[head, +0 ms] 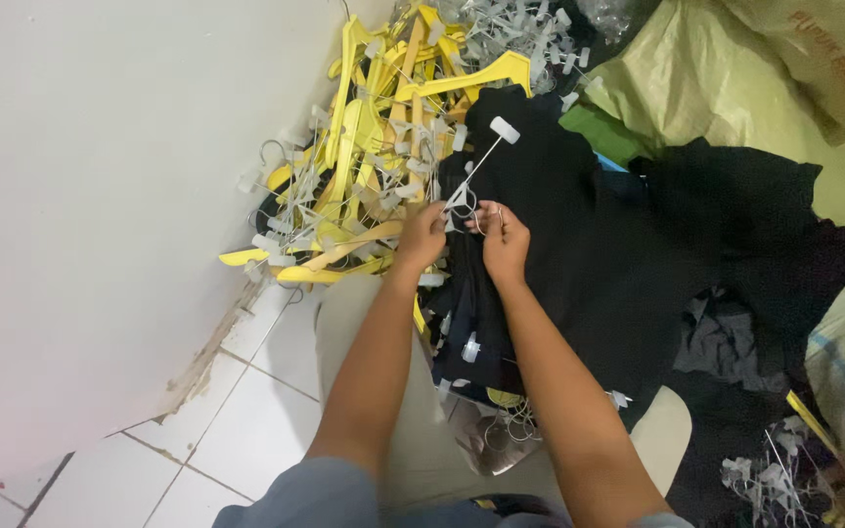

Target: The person sits on the floor and repeatedly picks up dark-colored garments, places them on white plastic hangers with clips, and secures the fabric. The person handles multiple shirts and tops one at a time, adjusting the hanger clips to hold the clothing in place.

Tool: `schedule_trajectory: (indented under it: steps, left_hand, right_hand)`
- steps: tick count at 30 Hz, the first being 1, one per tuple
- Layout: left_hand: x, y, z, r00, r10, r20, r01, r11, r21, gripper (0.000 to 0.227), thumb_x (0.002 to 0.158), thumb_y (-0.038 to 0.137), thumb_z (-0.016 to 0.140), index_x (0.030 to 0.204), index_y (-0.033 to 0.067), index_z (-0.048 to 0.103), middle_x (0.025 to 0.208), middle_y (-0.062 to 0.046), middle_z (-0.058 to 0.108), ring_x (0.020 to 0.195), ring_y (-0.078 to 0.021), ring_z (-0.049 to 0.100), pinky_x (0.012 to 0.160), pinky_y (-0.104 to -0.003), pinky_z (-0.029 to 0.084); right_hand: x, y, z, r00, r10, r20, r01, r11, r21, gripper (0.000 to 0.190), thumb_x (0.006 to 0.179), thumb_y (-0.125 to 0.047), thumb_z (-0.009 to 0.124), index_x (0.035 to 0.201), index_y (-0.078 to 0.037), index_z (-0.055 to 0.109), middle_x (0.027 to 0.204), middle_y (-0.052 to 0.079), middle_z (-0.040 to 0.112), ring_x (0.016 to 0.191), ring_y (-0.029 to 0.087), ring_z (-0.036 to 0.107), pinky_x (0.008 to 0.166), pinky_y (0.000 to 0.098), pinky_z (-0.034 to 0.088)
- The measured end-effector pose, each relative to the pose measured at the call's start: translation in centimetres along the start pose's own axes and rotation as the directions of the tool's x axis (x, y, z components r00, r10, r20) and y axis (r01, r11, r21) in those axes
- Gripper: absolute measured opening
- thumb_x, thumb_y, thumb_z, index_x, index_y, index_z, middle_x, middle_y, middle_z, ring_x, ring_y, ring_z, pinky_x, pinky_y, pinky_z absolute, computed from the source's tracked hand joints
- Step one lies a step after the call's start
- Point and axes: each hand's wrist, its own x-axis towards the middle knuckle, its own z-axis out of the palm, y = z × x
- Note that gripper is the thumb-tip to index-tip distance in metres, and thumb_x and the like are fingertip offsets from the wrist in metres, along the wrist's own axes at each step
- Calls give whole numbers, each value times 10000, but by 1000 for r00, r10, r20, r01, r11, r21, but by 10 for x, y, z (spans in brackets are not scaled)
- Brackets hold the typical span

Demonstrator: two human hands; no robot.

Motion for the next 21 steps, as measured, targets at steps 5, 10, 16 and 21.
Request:
schedule_trajectory:
  steps: [5,10,16,21]
  left_hand:
    - [-3,13,-8,896,334,-291,-351,936,-6,173,933,64,648,1099,46,692,1119,-222,572,1045,-362,595,891,-424,503]
    - [-9,21,-17,993,105,-56,-117,953,-279,145,993,56,561,1131,40,601,1029,-150,622,948,-301,633,846,-383,504]
    - [-10,22,-25,921,350,-171,-349,937,38,341,887,96,680,1212,41,590,1128,-180,640,1078,-346,624,958,-441,497]
    - [-24,46,-40,891,340,-299,-224,905,363,701,643,341,916,1182,51,573,1146,-189,608,1095,-413,561,955,-515,449]
  right_hand:
    - [-18,-9,-10,995,-36,93,39,999,-35,313,1103,-195,517,1173,45,706,941,80,734,832,130,714,775,267,583]
    - [-22,-20,-13,985,-42,168,61,992,-113,279,1068,-165,560,1221,13,711,947,56,711,824,119,696,765,263,579]
    - [-34,-14,-14,933,-1,360,117,947,-299,284,973,-60,626,1236,3,711,841,76,717,737,137,626,691,273,516]
    - [-27,9,-9,939,-95,330,200,932,-302,199,977,-51,638,1119,32,750,874,93,764,763,123,702,731,268,548]
